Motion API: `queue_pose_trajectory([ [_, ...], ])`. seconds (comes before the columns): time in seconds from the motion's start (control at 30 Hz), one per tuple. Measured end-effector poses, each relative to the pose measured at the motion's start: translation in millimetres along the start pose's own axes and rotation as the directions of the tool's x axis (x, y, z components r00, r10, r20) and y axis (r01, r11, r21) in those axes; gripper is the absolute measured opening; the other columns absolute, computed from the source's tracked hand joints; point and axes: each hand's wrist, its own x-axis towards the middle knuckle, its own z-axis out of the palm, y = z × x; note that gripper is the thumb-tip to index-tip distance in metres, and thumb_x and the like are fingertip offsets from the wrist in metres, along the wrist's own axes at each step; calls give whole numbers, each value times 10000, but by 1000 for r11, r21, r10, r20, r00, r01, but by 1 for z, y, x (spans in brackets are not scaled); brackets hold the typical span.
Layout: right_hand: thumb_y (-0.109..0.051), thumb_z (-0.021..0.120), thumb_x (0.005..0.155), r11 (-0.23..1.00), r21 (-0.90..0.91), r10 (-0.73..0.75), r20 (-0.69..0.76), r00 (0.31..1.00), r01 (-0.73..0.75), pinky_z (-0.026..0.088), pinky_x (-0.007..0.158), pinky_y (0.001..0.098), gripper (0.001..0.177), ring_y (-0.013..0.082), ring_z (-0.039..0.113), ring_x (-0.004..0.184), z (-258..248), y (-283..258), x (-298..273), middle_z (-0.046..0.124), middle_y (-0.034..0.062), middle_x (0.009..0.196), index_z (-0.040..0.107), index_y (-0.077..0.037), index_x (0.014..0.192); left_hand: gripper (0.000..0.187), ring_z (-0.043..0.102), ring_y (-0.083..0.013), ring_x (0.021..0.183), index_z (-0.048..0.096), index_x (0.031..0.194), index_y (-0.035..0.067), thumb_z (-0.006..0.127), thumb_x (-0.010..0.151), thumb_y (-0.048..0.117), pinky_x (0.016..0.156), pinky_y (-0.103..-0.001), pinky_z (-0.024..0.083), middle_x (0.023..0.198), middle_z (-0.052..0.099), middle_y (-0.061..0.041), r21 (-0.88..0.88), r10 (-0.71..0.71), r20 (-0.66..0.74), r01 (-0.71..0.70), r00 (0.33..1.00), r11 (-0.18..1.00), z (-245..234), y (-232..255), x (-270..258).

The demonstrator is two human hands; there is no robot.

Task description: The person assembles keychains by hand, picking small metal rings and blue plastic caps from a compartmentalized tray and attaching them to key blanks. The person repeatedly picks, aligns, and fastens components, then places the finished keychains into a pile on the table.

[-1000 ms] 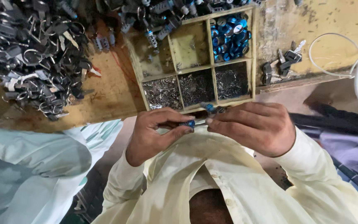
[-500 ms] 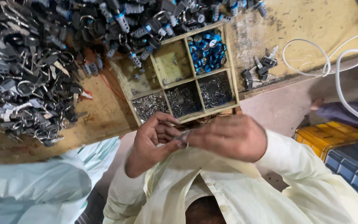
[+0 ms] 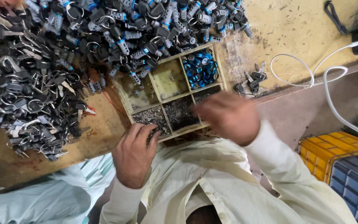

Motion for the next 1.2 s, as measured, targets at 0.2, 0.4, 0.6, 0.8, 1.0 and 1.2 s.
queue_pose_trajectory([
  [0.2,-181,732,763,990,-125,-55,94,994,67,567,754,356,213,230,681,918,41,-26,8,662,12,943,685,-151,969,146,687,-309,835,720,982,137,767,874,223,700,-413,540,982,689,-47,-56,-65,-2,64,998,996,2,1,-6],
  [0.4,-223,761,827,994,85,56,148,987,-69,548,651,396,176,251,677,802,36,-25,10,680,27,862,669,-143,955,183,692,-299,782,740,1003,180,773,831,236,676,-422,551,968,694,-20,3,-58,-39,58,998,998,7,-7,-8],
  [0.6,-186,750,830,989,144,14,121,993,-32,561,687,398,183,270,696,837,38,-39,12,720,38,901,713,-166,1008,111,695,-294,769,722,962,163,768,879,221,639,-430,548,996,678,-26,-68,-64,-99,57,993,996,8,-10,-17],
  [0.8,-232,787,835,995,79,55,131,990,-66,557,694,376,174,242,710,841,38,-53,3,745,20,925,762,-182,1000,217,714,-304,776,667,1075,164,752,888,235,679,-421,565,925,726,-56,-283,-123,-64,100,990,954,2,-16,-29],
  [1.0,-189,777,869,998,51,38,103,994,-43,555,737,364,175,236,695,864,42,-56,-4,748,19,992,772,-189,1044,184,725,-294,798,641,1049,178,712,895,250,674,-422,556,960,748,-50,-236,-25,-163,-15,986,972,10,-15,-36],
  [1.2,-151,768,922,998,56,-29,119,992,22,543,809,358,182,262,684,916,50,-51,-12,740,32,1043,759,-165,1103,354,745,-236,835,676,1217,250,692,865,279,702,-389,581,960,774,21,-315,-112,-17,101,994,944,17,-22,-39],
])
